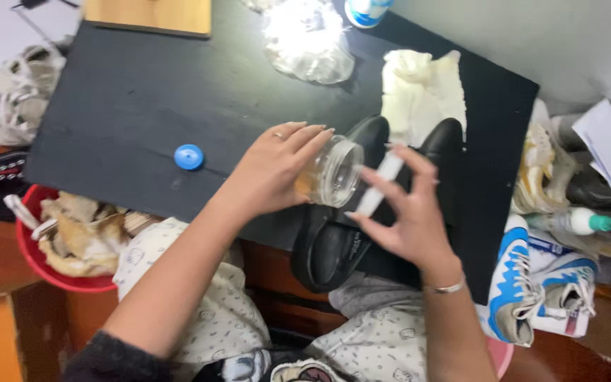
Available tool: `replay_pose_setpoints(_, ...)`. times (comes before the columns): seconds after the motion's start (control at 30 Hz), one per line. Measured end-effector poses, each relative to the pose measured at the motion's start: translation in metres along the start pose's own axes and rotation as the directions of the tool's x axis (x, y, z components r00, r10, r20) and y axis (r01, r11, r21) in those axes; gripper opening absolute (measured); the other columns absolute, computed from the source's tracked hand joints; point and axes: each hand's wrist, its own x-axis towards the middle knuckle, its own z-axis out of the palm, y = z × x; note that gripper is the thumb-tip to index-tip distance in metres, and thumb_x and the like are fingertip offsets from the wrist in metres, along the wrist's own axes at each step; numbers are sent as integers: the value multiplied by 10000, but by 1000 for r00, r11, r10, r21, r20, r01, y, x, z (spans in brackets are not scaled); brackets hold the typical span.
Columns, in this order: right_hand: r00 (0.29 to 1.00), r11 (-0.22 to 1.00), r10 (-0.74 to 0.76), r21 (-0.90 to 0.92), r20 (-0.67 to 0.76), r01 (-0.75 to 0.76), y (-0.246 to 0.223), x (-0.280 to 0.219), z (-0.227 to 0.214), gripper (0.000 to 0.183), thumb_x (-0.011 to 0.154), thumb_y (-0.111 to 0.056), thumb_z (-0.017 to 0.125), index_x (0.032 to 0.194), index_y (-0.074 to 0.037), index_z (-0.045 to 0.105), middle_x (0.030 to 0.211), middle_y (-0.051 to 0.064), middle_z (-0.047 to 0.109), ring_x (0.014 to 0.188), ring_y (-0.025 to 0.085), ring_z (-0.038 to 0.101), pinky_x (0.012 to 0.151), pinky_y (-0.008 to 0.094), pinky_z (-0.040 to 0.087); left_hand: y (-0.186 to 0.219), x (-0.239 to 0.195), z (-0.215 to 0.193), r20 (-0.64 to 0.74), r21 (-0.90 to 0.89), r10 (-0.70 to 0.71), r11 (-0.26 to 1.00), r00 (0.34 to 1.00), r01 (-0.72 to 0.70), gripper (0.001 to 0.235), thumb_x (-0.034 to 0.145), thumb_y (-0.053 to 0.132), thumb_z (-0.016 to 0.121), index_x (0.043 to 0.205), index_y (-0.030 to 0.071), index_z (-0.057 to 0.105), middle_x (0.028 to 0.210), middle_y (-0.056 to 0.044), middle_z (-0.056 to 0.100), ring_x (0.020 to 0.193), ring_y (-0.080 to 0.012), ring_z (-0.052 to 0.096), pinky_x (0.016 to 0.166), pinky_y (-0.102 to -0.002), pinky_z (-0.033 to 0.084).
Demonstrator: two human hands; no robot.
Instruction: The person cleans a black leather shoe by applying liquid from a jar with a toothbrush, scrubbing the surface, and wiping it with a white cloth. The person repeats the scrubbing and wiping steps on the same shoe.
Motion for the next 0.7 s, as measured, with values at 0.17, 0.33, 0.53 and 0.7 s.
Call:
replay_pose_setpoints(0.17, 937, 944, 331, 37, -114, -329, 34, -23, 4, 739, 792, -323, 920, 1233, -37, 401, 1448, 208, 403, 1384, 408, 455, 1167, 501, 422, -9, -4, 6, -61, 27, -30, 999, 998, 32, 1011, 590, 289, 920, 1456, 43, 459, 1455, -141, 537, 1332, -360, 513, 1148, -457, 392)
replay_pose_setpoints(0.33, 864, 822, 500, -279, -62, -496, 50, -49, 6, 762, 751, -441, 896, 1211, -10, 469, 1341, 182, 544, 1378, 371, 489, 1116, 544, 319, -16, -7, 10, -154, 18, -35, 999, 987, 38, 1006, 657, 322, 928, 1483, 31, 432, 1465, -159, 509, 1353, -379, 485, 1192, -475, 347)
replay_pose_setpoints(0.53, 862, 810, 507, -353, 18, -468, 56, -58, 26, 674, 729, -502, 864, 1048, -11, 531, 1460, 250, 546, 1421, 384, 446, 1093, 588, 271, -21, -4, 13, -216, 122, 10, 992, 976, 17, 961, 701, 214, 895, 1520, 52, 419, 1547, -135, 472, 1445, -354, 430, 1257, -512, 305)
replay_pose_setpoints(0.7, 838, 758, 543, -455, 46, -467, 58, -58, 32, 614, 696, -498, 888, 931, -48, 543, 1506, 257, 503, 1438, 424, 407, 1061, 659, 217, -18, -5, 10, -268, 5, 2, 1000, 963, -1, 992, 730, 237, 908, 1546, 57, 374, 1591, -143, 419, 1500, -366, 361, 1276, -538, 261)
